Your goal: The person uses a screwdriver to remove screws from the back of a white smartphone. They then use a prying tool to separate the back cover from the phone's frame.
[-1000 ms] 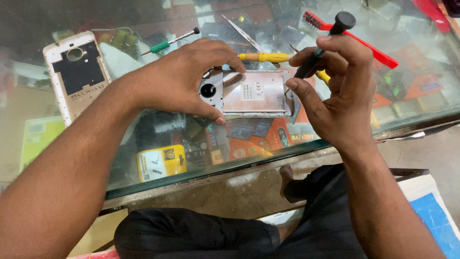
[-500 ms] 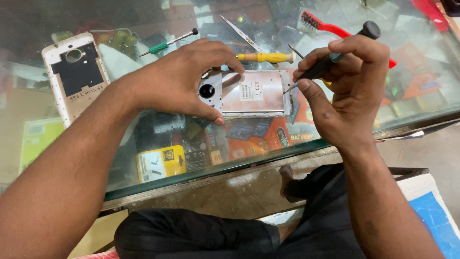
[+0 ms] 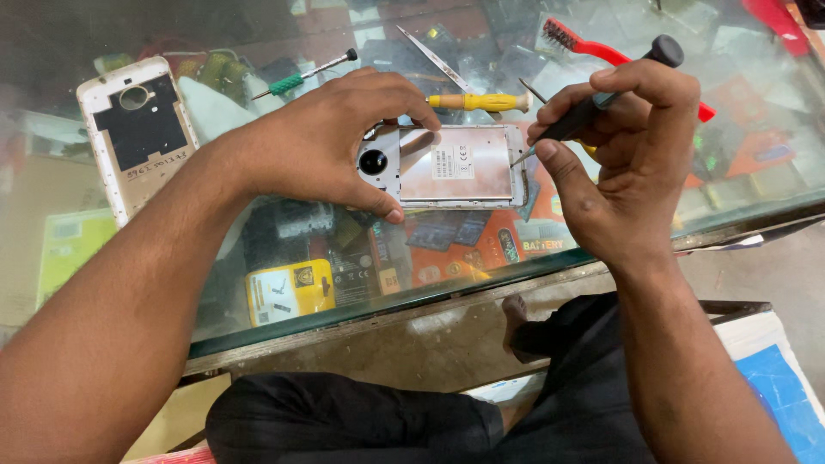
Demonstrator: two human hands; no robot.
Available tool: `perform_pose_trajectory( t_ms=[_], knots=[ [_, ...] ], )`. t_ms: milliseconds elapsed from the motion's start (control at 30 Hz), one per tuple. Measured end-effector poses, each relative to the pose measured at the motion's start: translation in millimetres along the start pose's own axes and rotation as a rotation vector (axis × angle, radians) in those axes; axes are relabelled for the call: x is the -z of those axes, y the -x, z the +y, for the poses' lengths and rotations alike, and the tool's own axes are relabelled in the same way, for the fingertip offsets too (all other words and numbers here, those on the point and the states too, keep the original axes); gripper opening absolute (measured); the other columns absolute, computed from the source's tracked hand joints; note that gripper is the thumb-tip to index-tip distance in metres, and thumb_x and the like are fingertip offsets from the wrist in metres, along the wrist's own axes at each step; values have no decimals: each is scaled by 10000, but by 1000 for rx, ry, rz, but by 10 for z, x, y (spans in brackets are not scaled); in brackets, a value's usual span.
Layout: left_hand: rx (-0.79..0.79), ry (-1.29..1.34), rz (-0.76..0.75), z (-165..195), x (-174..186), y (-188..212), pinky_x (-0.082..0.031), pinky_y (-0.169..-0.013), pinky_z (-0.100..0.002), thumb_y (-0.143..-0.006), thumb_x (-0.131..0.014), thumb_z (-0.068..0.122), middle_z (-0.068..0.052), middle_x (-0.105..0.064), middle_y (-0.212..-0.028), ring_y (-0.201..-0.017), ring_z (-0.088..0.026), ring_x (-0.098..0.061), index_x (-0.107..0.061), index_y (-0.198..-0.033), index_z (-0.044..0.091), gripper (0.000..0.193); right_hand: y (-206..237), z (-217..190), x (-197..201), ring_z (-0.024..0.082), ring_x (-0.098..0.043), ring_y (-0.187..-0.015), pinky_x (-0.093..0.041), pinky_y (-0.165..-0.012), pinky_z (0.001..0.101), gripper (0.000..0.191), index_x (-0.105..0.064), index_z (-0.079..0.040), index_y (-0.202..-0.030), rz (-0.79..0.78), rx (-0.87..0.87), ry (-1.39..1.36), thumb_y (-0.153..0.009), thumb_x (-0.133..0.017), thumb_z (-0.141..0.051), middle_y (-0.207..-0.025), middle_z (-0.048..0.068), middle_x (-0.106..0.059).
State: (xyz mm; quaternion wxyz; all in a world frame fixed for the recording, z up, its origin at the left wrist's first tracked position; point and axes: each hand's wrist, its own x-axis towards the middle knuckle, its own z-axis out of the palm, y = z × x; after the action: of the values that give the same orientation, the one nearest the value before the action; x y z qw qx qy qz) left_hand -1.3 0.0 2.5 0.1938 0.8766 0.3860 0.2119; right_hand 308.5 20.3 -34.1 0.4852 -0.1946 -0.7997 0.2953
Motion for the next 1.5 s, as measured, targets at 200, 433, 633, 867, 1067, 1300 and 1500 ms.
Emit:
perform_pose_trajectory(
  t_ms=[200, 433, 633, 867, 1067, 1300, 1500],
  knots=[
    [21, -17, 4, -8, -23, -3, -538, -1014, -419, -535, -992, 382, -85, -614, -1304, -1255, -291, -558, -643, -1290, 124, 871, 5, -7, 3, 180, -647, -1070, -580, -985, 284, 569, -287, -110, -1398, 9, 7, -6, -1122, -677, 199, -1188, 149, -580],
    [36, -28, 1, -20, -30, -3, -540, -1014, -423, -509, -998, 391, -81, -617, -1292, -1253, -290, -559, -647, -1285, 131, 891, -8, -3, -4, 182, -649, -1072, -616, -1015, 298, 567, -289, -105, -1391, -3, 10, 20, -1105, -666, 207, -1215, 170, -607],
    [21, -19, 2, -12, -22, -10, -541, -1011, -423, -527, -994, 383, -85, -615, -1299, -1256, -292, -561, -646, -1288, 125, 876, 8, -16, 6, 167, -643, -1067, -577, -987, 273, 575, -289, -111, -1396, 22, 1, -7, -1098, -662, 211, -1188, 151, -581],
    [24, -18, 1, -20, -22, 4, -539, -1013, -419, -526, -991, 383, -81, -617, -1298, -1252, -289, -562, -648, -1287, 126, 873, -2, -6, -13, 172, -635, -1061, -567, -970, 270, 578, -297, -98, -1384, 22, -10, 16, -1095, -693, 207, -1205, 169, -604],
    [4, -28, 7, -12, -25, 3, -535, -1013, -422, -525, -995, 382, -84, -619, -1299, -1249, -293, -562, -649, -1284, 120, 875, 9, -18, -5, 165, -637, -1075, -574, -995, 275, 587, -295, -103, -1393, 26, 7, 6, -1080, -662, 231, -1184, 142, -577],
    [5, -9, 4, -5, -10, 3, -545, -1008, -410, -546, -987, 366, -83, -618, -1303, -1249, -287, -568, -644, -1286, 118, 853, -2, -8, -18, 175, -636, -1076, -572, -974, 277, 575, -298, -96, -1380, 29, -4, 20, -1093, -688, 214, -1214, 160, -598],
    [21, -33, 1, -9, -20, 0, -539, -1007, -423, -519, -998, 372, -84, -618, -1298, -1242, -290, -564, -646, -1284, 123, 878, 16, -21, -12, 165, -635, -1055, -583, -990, 275, 569, -301, -105, -1388, 40, -1, 8, -1123, -698, 204, -1180, 145, -590]
  ],
)
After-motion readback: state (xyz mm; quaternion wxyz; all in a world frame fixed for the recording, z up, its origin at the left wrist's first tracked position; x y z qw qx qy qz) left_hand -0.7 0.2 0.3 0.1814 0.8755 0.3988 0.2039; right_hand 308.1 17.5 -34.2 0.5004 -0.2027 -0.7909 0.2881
